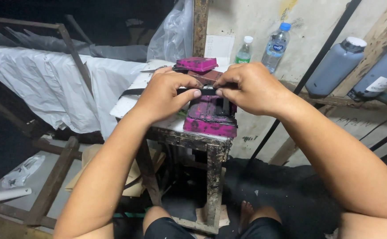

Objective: Applying edge paint to long leather straps using a manual roller applicator and then hanging them on a wire with clothespins to dry.

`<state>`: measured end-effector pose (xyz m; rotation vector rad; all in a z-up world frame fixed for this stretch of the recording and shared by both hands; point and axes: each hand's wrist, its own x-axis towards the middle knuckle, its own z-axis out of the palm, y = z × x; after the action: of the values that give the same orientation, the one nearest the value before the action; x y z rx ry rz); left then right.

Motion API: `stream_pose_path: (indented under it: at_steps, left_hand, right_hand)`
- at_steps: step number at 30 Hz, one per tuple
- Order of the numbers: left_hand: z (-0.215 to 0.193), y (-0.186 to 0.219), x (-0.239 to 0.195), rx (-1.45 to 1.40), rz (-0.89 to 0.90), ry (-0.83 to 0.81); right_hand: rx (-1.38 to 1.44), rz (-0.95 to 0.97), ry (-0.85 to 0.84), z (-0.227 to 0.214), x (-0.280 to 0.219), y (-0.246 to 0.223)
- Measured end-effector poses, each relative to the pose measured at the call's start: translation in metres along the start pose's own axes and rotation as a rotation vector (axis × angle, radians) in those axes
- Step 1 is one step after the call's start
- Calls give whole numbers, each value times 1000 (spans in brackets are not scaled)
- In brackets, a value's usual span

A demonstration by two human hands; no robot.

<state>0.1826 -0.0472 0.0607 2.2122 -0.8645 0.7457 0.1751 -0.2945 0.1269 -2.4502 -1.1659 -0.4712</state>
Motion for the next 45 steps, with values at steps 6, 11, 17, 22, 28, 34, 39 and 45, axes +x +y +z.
stream_pose_path:
  at_steps: [6,11,17,22,28,34,39,45]
  left_hand:
    - [3,6,4,-36,-3,2]
    - [-2,13,0,-17,-24,-26]
    - [-5,4,-5,22,-24,-34]
    - [-8,8,-9,44,-16,-35]
    - [-9,11,-11,67,-22,-38]
    - [-10,14,-12,82,-28,-38]
    - [-7,15,-10,86,-21,-55]
    - [-2,23,-4,111,-13,-72]
  right_hand:
    - [160,60,-56,-9,-5,-2]
    - [132,8,-52,-5,-7,2]
    - [74,-138,24,10,-12,15]
    - [50,-182,52,19,-13,19]
    - [47,-204,68,26,-14,25]
    - [50,-207,77,28,-16,27]
    - [59,-210,70,22,-20,24]
    - [51,-174,75,20,-28,31]
